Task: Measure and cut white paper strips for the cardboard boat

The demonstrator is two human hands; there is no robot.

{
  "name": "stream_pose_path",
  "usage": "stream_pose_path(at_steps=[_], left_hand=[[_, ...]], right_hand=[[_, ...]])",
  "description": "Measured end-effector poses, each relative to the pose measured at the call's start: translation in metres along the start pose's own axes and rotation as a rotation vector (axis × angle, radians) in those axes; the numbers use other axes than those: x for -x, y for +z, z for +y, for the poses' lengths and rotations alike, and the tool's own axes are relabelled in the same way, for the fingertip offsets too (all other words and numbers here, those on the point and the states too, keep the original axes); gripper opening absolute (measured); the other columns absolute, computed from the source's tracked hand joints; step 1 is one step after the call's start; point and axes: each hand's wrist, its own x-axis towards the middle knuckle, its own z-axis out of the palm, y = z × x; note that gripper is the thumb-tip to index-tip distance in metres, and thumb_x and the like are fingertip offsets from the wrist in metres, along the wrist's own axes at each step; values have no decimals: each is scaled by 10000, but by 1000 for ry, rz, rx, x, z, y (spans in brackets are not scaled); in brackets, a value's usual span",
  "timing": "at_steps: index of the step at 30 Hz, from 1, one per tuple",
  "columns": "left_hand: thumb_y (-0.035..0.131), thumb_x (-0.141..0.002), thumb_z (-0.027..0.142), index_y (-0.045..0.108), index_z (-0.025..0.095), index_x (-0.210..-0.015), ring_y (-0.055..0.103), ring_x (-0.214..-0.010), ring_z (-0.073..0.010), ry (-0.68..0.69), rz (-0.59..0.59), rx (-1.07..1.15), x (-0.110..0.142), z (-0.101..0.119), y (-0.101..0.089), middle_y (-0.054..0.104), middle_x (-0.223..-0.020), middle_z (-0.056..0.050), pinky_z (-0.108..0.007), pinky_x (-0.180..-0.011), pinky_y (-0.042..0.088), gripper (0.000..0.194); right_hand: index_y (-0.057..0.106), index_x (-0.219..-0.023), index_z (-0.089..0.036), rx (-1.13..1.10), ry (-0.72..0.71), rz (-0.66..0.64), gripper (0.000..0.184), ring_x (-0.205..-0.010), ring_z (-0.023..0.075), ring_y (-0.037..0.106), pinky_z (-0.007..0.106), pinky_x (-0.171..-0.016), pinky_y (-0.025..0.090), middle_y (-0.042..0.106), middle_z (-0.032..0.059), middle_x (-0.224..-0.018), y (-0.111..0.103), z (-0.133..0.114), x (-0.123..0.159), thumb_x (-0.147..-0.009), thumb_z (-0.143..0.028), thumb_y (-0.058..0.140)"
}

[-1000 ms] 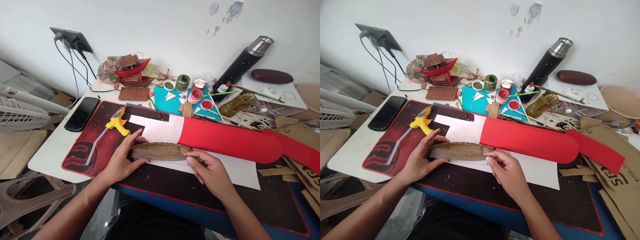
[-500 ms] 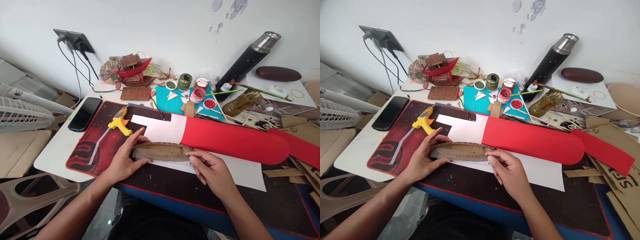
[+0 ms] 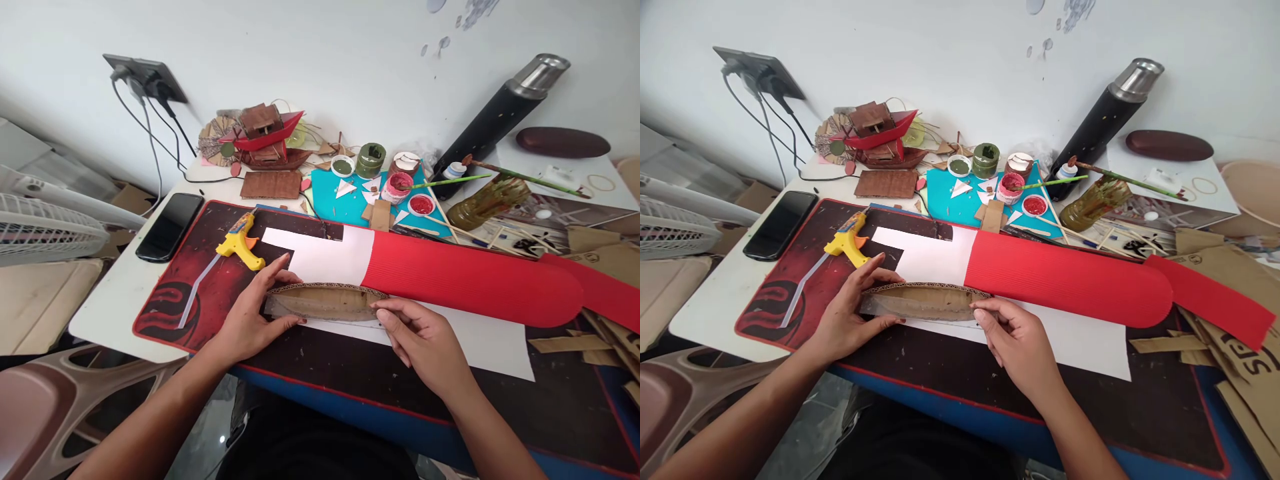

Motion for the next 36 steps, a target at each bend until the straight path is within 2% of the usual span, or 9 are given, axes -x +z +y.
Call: stream_pose_path(at_steps=[20, 29, 36], left_hand=[[841, -951, 368, 303, 384, -1726, 706, -1206, -236, 18, -1, 16, 1, -2, 0, 710, -1274, -70, -417, -1097, 554, 944], [844, -949, 366, 288, 407, -1728, 711, -1194, -243, 47, 7, -14, 3, -3, 0, 709, -1273, -63, -430, -1089, 551, 958], [837, -955, 384, 285, 395, -1730, 716, -1174, -248, 56, 4, -27, 2, -2, 0, 707, -1271, -75, -438, -1075, 556, 951]], right_hand=[[820, -1112, -197, 28, 6, -3, 383, -436, 122, 452, 285, -496, 407, 522, -59, -548, 1, -2, 0, -1009, -550, 712], [821, -1090, -207, 70, 23, 4, 356, -423, 119, 439, 276, -476, 400, 506, -65, -532, 2, -7, -3, -992, -531, 712], [818, -1065, -210, 113, 50, -2, 364, -439, 129, 447, 277, -449, 367, 549, -42, -578, 1, -14, -3, -951, -540, 716]])
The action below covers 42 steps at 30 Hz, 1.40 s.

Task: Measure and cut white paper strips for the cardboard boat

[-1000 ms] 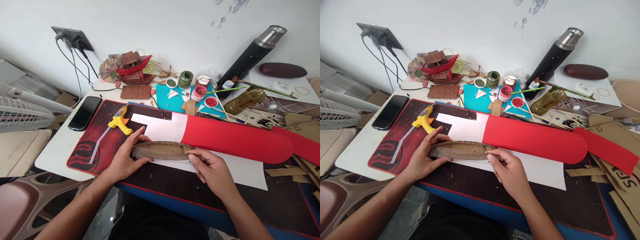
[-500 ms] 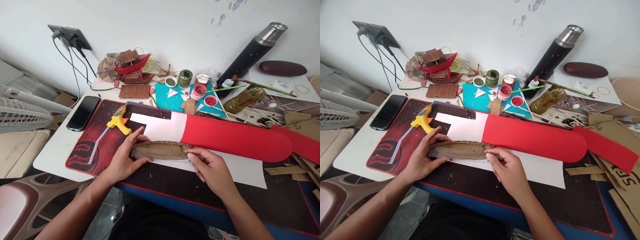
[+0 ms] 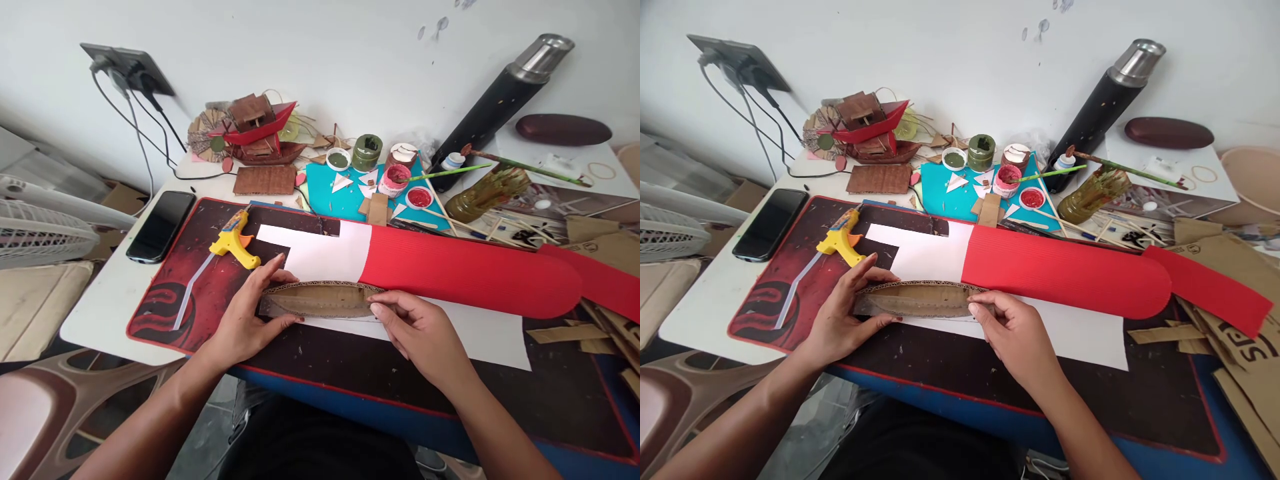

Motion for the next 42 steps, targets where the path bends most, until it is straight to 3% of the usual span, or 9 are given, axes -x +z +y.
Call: stream_pose_path(at_steps=[9, 21, 42], left_hand=[[832, -956, 385, 283, 395, -1733, 721, -1157, -251, 0, -9, -30, -2, 1, 0, 717, -1260, -70, -446, -1090, 550, 952], [830, -948, 307, 286, 373, -1731, 704, -1212, -261, -36, -42, -35, -1, -2, 0, 705, -1275, -79, -478, -1128, 543, 955], [825, -958, 329, 298, 381, -1729, 715, -1205, -270, -5, -73, -50, 0, -1, -1, 719, -1277, -85, -480, -1085, 573, 935]], right_hand=[[821, -1068, -228, 107, 2, -17, 383, -440, 142, 428, 282, -461, 349, 464, -68, -503, -4, -4, -2, -967, -572, 685], [839, -1067, -263, 229, -64, -9, 306, -564, 171, 551, 293, -531, 422, 660, -1, -653, -8, -14, 2, -1010, -507, 664], [825, -1011, -267, 359, -72, -24, 298, -601, 206, 616, 308, -560, 411, 683, 1, -649, -11, -27, -1, -1010, -490, 628]])
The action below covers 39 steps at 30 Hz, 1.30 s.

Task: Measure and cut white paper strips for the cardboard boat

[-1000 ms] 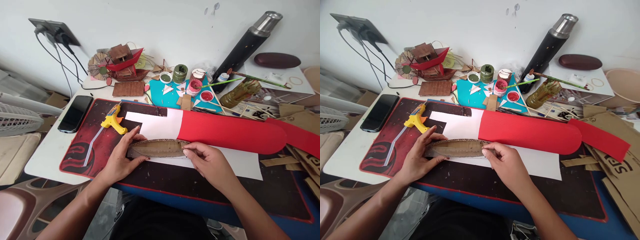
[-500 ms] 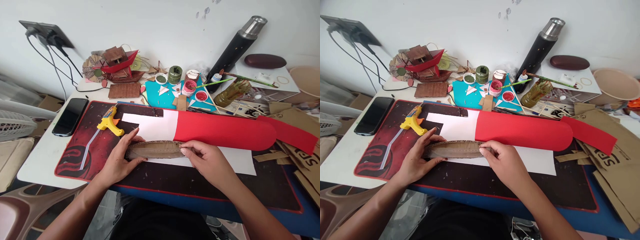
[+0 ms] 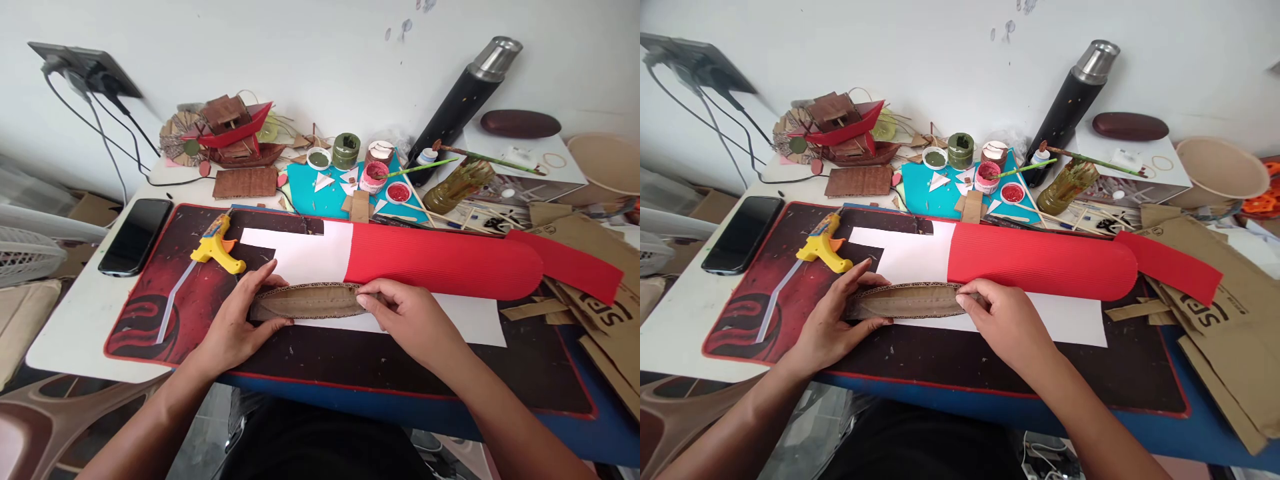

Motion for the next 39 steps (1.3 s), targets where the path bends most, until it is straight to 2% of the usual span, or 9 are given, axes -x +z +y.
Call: stream_pose_path(at_steps=[13, 22, 25, 28, 31, 35, 39], left_hand=[[830, -960, 359, 310, 391, -1720, 713, -1158, -264, 84, 40, -32, 0, 3, -1, 724, -1253, -84, -458, -1033, 595, 922], [822, -966, 379, 308, 384, -1721, 715, -1161, -272, 56, 38, -23, 0, 4, -1, 720, -1251, -87, -468, -1038, 588, 913], [829, -958, 364, 351, 384, -1706, 701, -1147, -266, 70, 36, -19, -1, 2, -1, 715, -1255, -83, -447, -1014, 593, 888], [844, -941, 275, 422, 396, -1664, 682, -1147, -257, 142, 45, -3, -3, 1, -1, 706, -1273, -76, -436, -1005, 590, 845], [837, -934, 196, 539, 379, -1556, 680, -1164, -253, 184, 37, 11, -5, 3, -2, 684, -1298, -75, -434, -1001, 592, 714], [787, -978, 214, 733, 306, -1265, 683, -1120, -222, 204, -23, -53, -8, 8, -5, 659, -1266, -62, -367, -955, 598, 306], [763, -998, 220, 747, 291, -1229, 678, -1148, -218, 181, -29, -70, -9, 8, -5, 654, -1278, -61, -350, -971, 594, 243]], right_hand=[[822, -1022, -270, 11, 2, -17, 288, -604, 202, 619, 309, -573, 424, 702, -2, -670, 0, 0, -3, -1013, -483, 630], [807, -1021, -276, 51, -35, -7, 270, -602, 206, 640, 308, -569, 420, 727, 1, -686, 1, 1, -3, -1034, -469, 618], [796, -1024, -282, 119, -59, 19, 261, -609, 209, 649, 313, -573, 409, 749, 5, -717, 3, 1, -3, -1042, -467, 614], [781, -1019, -280, 176, -69, 35, 244, -621, 209, 657, 317, -580, 398, 760, 6, -737, 4, 0, -4, -1042, -458, 617], [772, -1026, -280, 195, -60, 18, 238, -629, 209, 669, 320, -591, 400, 764, 2, -739, 3, -1, -4, -1050, -457, 614], [776, -1045, -282, 235, -63, 22, 258, -640, 210, 681, 325, -596, 407, 788, 4, -774, 2, -1, -3, -1068, -475, 606], [794, -1087, -284, 311, -80, 57, 260, -650, 220, 694, 334, -592, 417, 825, 13, -834, 1, 1, -2, -1071, -470, 613]])
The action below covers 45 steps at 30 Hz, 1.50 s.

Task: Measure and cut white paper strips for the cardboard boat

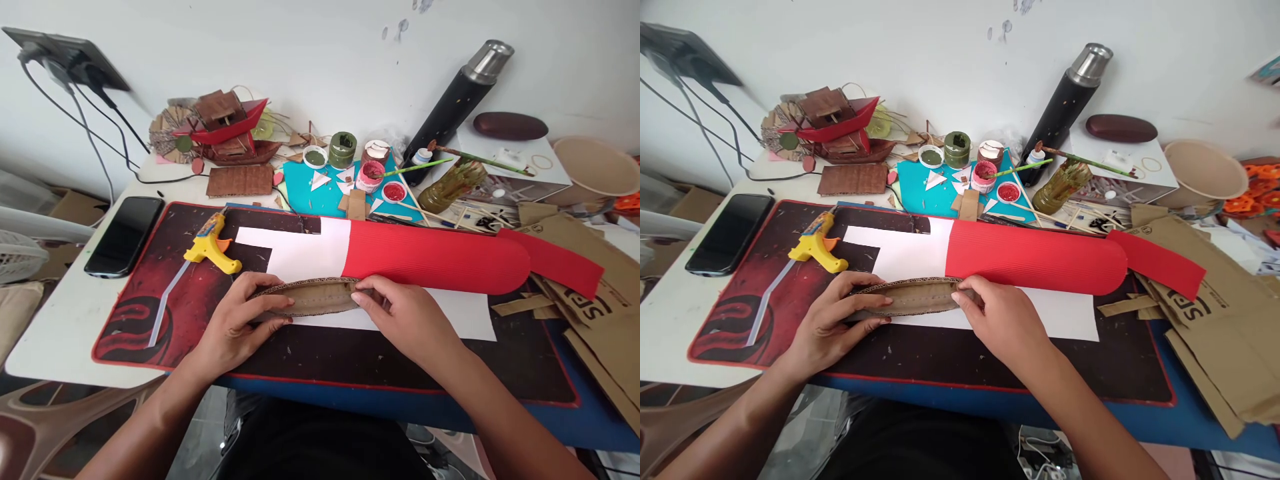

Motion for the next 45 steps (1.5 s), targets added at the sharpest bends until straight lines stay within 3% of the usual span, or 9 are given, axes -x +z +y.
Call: stream_pose_path(at_steps=[7, 12, 15, 26, 45], left_hand=[[741, -1011, 196, 734, 267, -1240, 659, -1173, -201, 8, -23, -11, 1, -1, 1, 617, -1298, -61, -322, -995, 581, 240], [732, -1013, 186, 737, 271, -1238, 663, -1167, -200, 3, -35, -20, 0, 1, 0, 613, -1297, -58, -319, -990, 585, 241], [736, -1009, 184, 731, 270, -1235, 666, -1162, -203, 7, -38, -23, 0, 2, 0, 614, -1294, -60, -321, -982, 587, 241], [760, -1006, 258, 584, 243, -1366, 670, -1182, -236, -48, -5, -46, -2, 3, 0, 675, -1276, -86, -381, -1027, 580, 401], [794, -979, 338, 571, 277, -1378, 689, -1158, -237, -148, 20, -4, 3, -1, 1, 683, -1245, -66, -367, -1011, 596, 461]], right_hand=[[823, -1198, -263, 4, -110, 120, 279, -657, 213, 745, 321, -614, 506, 866, 26, -895, -1, 6, 10, -1072, -413, 625], [768, -1395, -226, 137, -341, 75, 370, -707, 223, 801, 325, -660, 567, 890, 54, -1050, 13, -2, 12, -1048, -341, 710], [779, -1363, -196, 250, -397, 51, 333, -836, 279, 846, 355, -701, 594, 889, 76, -1086, 21, -10, 4, -1050, -300, 732], [797, -1308, -215, 350, -362, 17, 271, -872, 311, 860, 376, -683, 601, 893, 58, -1080, 17, -16, -5, -1066, -322, 740], [821, -1281, -239, 323, -346, -69, 237, -935, 317, 854, 384, -724, 619, 886, 74, -1134, 15, -19, -9, -1080, -289, 707]])
